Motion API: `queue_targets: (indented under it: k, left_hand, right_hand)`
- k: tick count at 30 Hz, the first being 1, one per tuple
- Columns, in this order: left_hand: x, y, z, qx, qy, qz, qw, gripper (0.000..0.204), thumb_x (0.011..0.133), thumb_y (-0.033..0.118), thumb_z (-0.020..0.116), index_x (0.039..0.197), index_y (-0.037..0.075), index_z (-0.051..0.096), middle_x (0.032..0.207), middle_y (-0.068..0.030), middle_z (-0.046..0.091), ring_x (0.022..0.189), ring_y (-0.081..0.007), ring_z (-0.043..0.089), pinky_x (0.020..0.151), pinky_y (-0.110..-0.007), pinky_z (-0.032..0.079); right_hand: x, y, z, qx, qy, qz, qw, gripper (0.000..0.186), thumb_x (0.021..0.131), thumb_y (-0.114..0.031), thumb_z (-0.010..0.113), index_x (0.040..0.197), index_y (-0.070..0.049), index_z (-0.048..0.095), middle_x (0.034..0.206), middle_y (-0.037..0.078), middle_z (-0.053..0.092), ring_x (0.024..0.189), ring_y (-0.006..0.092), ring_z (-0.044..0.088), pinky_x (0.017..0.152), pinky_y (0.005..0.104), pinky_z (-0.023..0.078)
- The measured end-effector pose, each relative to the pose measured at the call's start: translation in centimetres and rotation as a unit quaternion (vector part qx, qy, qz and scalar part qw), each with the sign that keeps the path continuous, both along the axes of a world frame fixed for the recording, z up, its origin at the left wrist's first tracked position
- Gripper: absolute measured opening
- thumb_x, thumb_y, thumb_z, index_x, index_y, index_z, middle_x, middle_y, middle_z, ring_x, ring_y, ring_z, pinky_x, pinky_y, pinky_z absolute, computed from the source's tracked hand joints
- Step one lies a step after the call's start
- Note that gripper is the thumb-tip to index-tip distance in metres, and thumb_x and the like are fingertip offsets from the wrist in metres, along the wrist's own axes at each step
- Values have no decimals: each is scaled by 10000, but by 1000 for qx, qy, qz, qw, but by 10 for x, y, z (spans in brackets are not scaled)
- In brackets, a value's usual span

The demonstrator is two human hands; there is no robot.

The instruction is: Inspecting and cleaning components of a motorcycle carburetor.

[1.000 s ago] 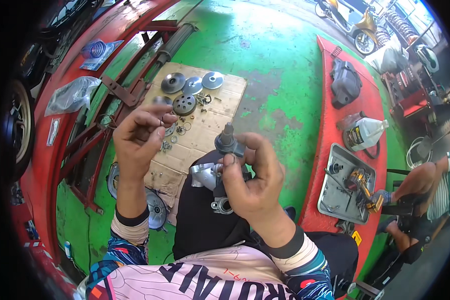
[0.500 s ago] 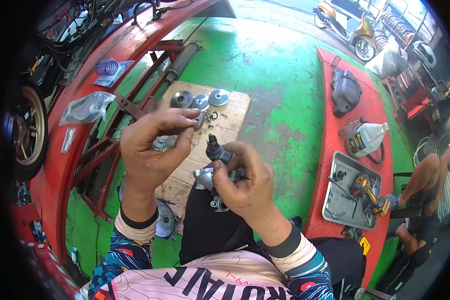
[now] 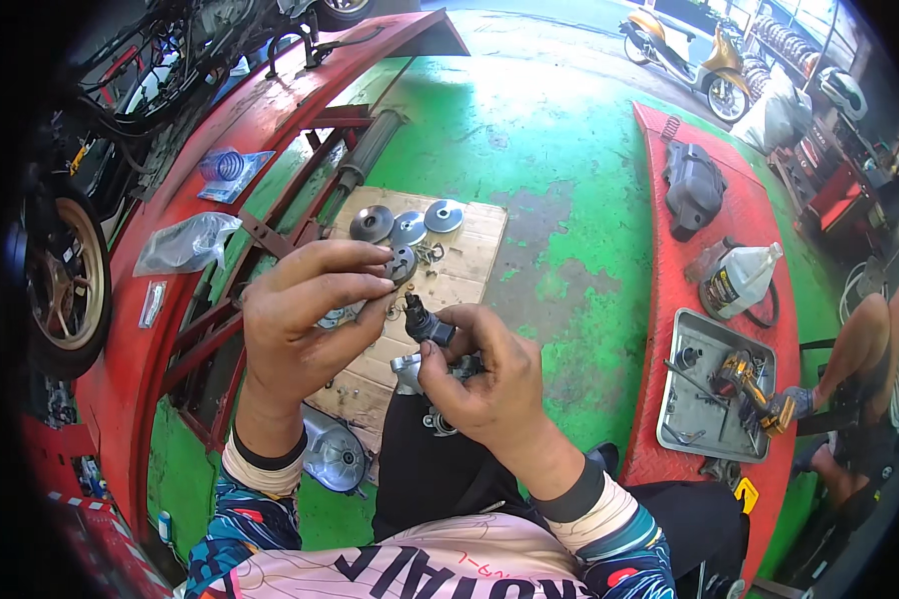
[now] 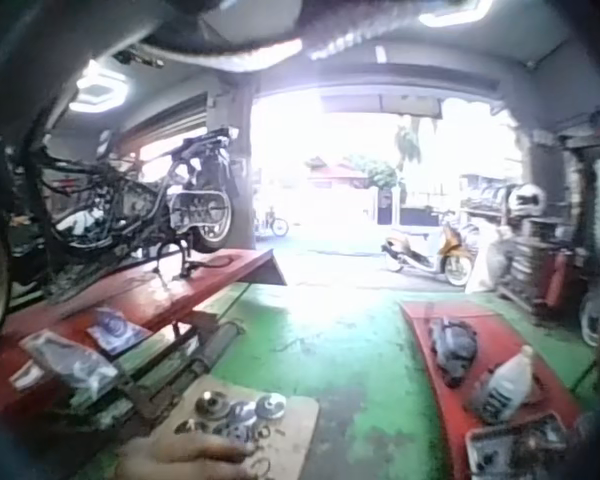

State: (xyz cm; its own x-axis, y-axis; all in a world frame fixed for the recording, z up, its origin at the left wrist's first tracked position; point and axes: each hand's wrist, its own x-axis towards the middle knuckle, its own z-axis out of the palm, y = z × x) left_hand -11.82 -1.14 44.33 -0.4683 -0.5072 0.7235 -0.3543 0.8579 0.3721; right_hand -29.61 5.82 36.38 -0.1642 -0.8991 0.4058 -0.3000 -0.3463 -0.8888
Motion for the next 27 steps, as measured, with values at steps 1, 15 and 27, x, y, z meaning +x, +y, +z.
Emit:
queue_targets:
  k: [1,15,27]
  left_hand:
    - [1,1,1,0,-1,0,1000,209,695,-68,788,886,-7,730,999,-131,732,857,-244,729,735,-309,574]
    - [8,1,-7,-80,-66,-24,994,274,630,-5,825,894,30,765,822,-67,653,687,-231,661,582,-334,503]
    - [15,7,-21,-3,-11,-12,1000,337,728,-31,812,1058,-5,747,892,-101,696,758,-207,699,668,-310,553]
  right_hand:
    - [0,0,0,-1,3,-1,1000,265,790,-35,720,1035,42,653,774,41,637,692,85,564,629,241,459]
    - [5,-7,-2,-54,12,-18,998,223,786,-74,741,989,-26,660,630,48,603,527,133,584,510,289,458]
    - [4,-6,-5,-60,13,-22,998,246,785,-75,745,1009,-21,660,633,56,608,531,138,590,513,286,459]
